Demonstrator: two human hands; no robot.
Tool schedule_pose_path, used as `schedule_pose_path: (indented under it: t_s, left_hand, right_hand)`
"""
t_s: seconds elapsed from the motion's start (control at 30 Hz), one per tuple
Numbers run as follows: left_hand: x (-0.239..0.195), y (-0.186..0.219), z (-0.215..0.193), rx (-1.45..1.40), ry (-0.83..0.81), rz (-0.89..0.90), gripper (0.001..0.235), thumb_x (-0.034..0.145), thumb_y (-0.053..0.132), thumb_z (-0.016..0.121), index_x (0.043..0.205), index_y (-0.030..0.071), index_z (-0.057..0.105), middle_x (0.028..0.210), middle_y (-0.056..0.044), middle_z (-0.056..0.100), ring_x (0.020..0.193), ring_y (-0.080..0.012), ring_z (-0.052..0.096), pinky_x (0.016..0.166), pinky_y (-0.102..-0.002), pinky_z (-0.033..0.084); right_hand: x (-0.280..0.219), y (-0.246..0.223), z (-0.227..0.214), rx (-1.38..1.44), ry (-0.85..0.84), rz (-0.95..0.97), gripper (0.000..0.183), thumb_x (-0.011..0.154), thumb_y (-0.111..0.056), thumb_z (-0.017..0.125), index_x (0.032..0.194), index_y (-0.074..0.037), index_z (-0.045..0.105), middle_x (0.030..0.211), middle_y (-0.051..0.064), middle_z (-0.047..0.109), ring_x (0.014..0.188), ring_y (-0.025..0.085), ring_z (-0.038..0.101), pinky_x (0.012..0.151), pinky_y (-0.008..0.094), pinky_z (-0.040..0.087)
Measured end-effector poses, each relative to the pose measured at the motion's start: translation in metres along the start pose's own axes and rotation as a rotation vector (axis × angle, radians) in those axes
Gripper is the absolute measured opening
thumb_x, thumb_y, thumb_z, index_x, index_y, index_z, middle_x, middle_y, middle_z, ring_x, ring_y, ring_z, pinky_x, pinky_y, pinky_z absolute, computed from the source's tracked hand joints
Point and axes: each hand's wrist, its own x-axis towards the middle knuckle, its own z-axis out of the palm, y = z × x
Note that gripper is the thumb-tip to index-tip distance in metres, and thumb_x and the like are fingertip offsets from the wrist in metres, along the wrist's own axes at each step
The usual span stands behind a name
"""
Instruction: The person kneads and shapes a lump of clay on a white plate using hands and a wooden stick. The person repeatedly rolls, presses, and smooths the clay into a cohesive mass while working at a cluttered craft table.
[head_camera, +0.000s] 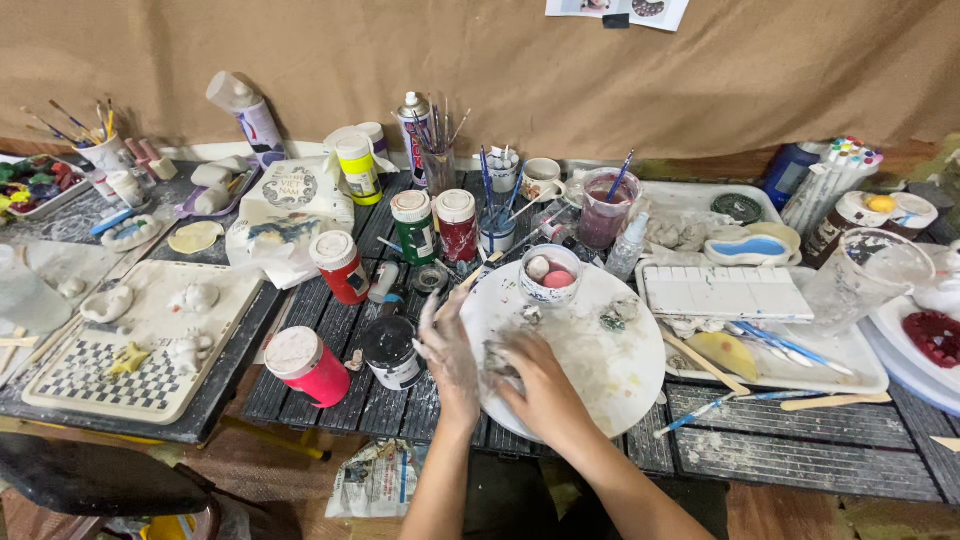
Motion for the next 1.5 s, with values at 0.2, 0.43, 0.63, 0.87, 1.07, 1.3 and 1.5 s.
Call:
schedule_pose_path:
  t_s: [0.2, 0.43, 0.63, 0.87, 1.07, 1.3, 1.5]
  left_hand:
    - [-0.013, 0.007, -0.003, 0.040, 0.054, 0.008, 0.074, 0.106, 0.062, 0.035, 0.153, 0.005, 0.026, 0.152, -0.020, 0.043, 0.151, -0.0310, 0.036, 0.130, -0.051, 0.019]
    - [-0.019, 0.017, 0.018, 0.142, 0.119, -0.127, 0.068, 0.107, 0.058, 0.030, 0.150, 0.004, 0.028, 0.152, -0.022, 0.045, 0.148, -0.0327, 0.041, 0.126, -0.051, 0.026]
    - [-0.045, -0.001, 0.078, -0.089, 0.040, -0.357, 0.067, 0.105, 0.052, 0.027, 0.152, 0.005, 0.029, 0.155, -0.020, 0.045, 0.146, -0.0312, 0.043, 0.122, -0.045, 0.029]
    - [-0.044, -0.018, 0.111, -0.229, 0.134, -0.393, 0.062, 0.108, 0.039, 0.028, 0.157, 0.000, 0.031, 0.161, -0.021, 0.039, 0.149, -0.0328, 0.037, 0.122, -0.043, 0.027]
    - [-0.036, -0.007, 0.118, -0.132, 0.122, -0.203, 0.072, 0.108, 0.051, 0.022, 0.162, 0.003, 0.015, 0.169, -0.019, 0.025, 0.157, -0.0305, 0.023, 0.127, -0.044, 0.015]
    - [-0.037, -0.007, 0.121, 0.064, 0.160, 0.114, 0.088, 0.106, 0.070, 0.018, 0.163, 0.003, 0.012, 0.170, -0.024, 0.025, 0.159, -0.0377, 0.023, 0.131, -0.051, 0.012]
    - [-0.026, -0.013, 0.126, 0.363, 0.069, 0.409, 0.084, 0.108, 0.071, 0.005, 0.162, 0.007, 0.011, 0.174, -0.022, 0.015, 0.167, -0.0376, 0.007, 0.138, -0.056, 0.005]
  right_hand:
    - [-0.001, -0.010, 0.002, -0.010, 0.016, 0.066, 0.055, 0.071, -0.004, 0.081, 0.122, -0.003, 0.060, 0.121, 0.019, 0.063, 0.114, 0.039, 0.063, 0.096, 0.043, 0.052]
    - [-0.002, -0.006, -0.017, 1.007, 0.282, 0.642, 0.043, 0.083, -0.013, 0.071, 0.125, -0.013, 0.062, 0.117, 0.008, 0.071, 0.103, 0.024, 0.071, 0.086, 0.047, 0.061]
    - [-0.004, 0.015, -0.039, 1.771, 0.455, 0.742, 0.039, 0.103, -0.034, 0.057, 0.126, -0.003, 0.059, 0.117, 0.015, 0.069, 0.106, 0.030, 0.067, 0.094, 0.047, 0.056]
    - [-0.013, 0.013, -0.039, 1.483, 0.390, 0.414, 0.049, 0.098, -0.023, 0.040, 0.135, 0.005, 0.056, 0.137, 0.019, 0.065, 0.128, 0.026, 0.062, 0.114, 0.039, 0.043]
    - [-0.020, 0.026, -0.033, 1.334, 0.271, 0.459, 0.049, 0.101, -0.019, 0.037, 0.132, 0.010, 0.061, 0.131, 0.022, 0.068, 0.119, 0.028, 0.065, 0.108, 0.039, 0.046]
    - [-0.030, 0.035, -0.021, 1.224, 0.330, 0.527, 0.039, 0.101, -0.013, 0.043, 0.128, 0.008, 0.062, 0.125, 0.016, 0.069, 0.116, 0.022, 0.062, 0.105, 0.036, 0.046]
    - [-0.020, 0.020, -0.031, 1.683, 0.483, 0.632, 0.033, 0.096, -0.025, 0.049, 0.113, -0.003, 0.066, 0.107, 0.012, 0.072, 0.102, 0.025, 0.067, 0.094, 0.038, 0.053]
